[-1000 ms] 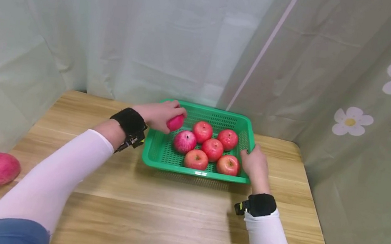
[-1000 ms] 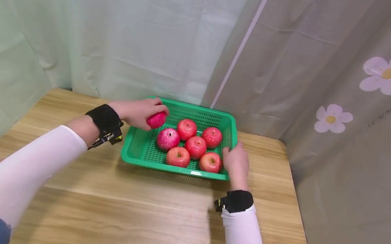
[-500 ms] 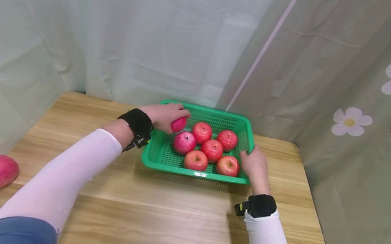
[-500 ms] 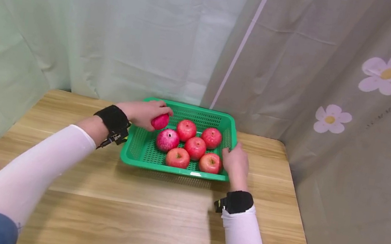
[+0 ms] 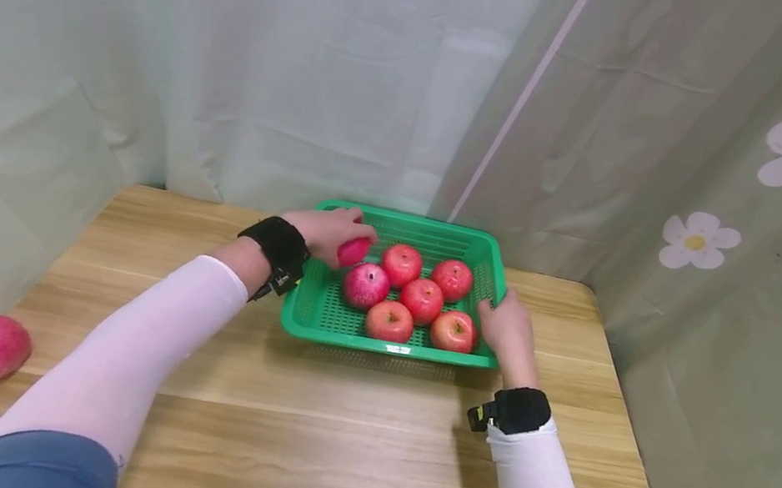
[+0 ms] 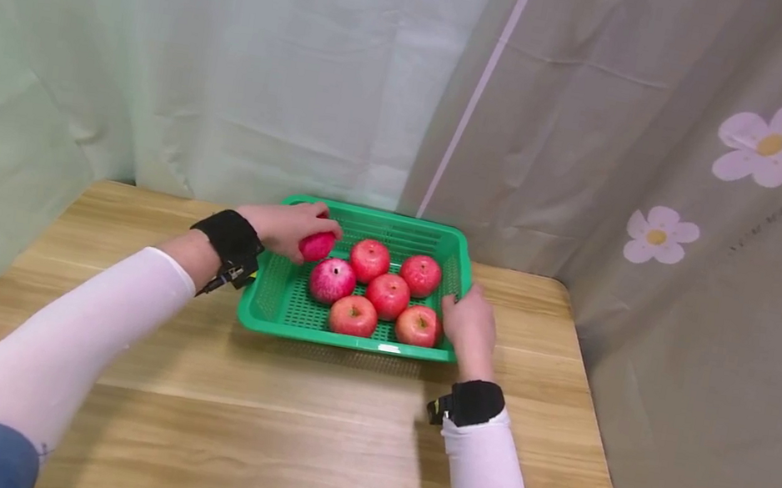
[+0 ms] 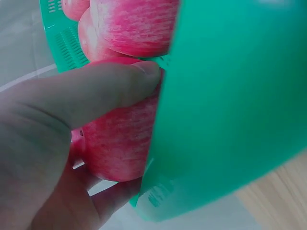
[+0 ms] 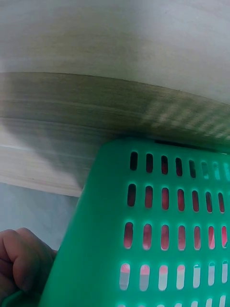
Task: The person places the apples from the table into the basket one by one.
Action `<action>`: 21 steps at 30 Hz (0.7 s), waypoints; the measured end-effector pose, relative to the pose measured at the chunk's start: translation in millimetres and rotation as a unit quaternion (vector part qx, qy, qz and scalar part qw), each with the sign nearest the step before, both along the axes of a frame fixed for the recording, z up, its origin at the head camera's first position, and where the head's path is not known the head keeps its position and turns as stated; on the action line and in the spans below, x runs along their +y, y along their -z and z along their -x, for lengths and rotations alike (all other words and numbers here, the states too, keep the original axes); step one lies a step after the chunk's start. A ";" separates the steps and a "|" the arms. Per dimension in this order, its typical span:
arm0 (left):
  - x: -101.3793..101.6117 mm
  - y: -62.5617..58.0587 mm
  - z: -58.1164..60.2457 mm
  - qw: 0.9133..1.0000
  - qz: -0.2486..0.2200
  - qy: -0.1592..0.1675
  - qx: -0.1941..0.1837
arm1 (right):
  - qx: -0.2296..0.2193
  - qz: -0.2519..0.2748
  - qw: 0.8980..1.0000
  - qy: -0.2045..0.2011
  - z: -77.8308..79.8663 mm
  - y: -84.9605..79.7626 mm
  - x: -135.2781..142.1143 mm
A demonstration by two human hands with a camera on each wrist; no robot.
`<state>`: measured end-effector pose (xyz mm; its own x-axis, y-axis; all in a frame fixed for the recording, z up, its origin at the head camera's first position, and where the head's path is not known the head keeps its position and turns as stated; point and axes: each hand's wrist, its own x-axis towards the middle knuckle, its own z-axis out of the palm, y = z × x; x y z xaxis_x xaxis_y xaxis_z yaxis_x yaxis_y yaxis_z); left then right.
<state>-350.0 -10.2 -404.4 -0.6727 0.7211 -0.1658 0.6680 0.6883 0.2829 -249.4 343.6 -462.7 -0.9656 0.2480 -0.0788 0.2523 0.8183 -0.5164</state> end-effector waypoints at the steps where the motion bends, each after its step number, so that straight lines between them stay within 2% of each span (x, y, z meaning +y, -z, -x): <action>1: -1.0 0.6 0.3 1.000 0.004 0.000 0.001 | 0.004 -0.003 1.000 -0.001 0.0 0.2 -1.3; 5: -2.2 1.5 -1.6 1.000 0.029 0.001 0.013 | 0.006 -0.008 1.000 -0.005 0.9 2.1 -4.6; 14: 13.4 -10.8 -15.1 0.995 0.094 -0.016 0.037 | 0.003 -0.007 1.000 -0.004 0.1 0.5 -1.6; 21: 23.8 -11.9 -20.2 0.984 0.152 0.004 0.096 | 0.001 -0.006 1.000 0.001 -1.8 0.5 1.7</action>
<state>-329.8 13.6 -392.5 -0.7066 0.6638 -0.2451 0.6955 0.7154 -0.0674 -247.6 345.3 -463.2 -0.9653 0.2507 -0.0737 0.2528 0.8242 -0.5068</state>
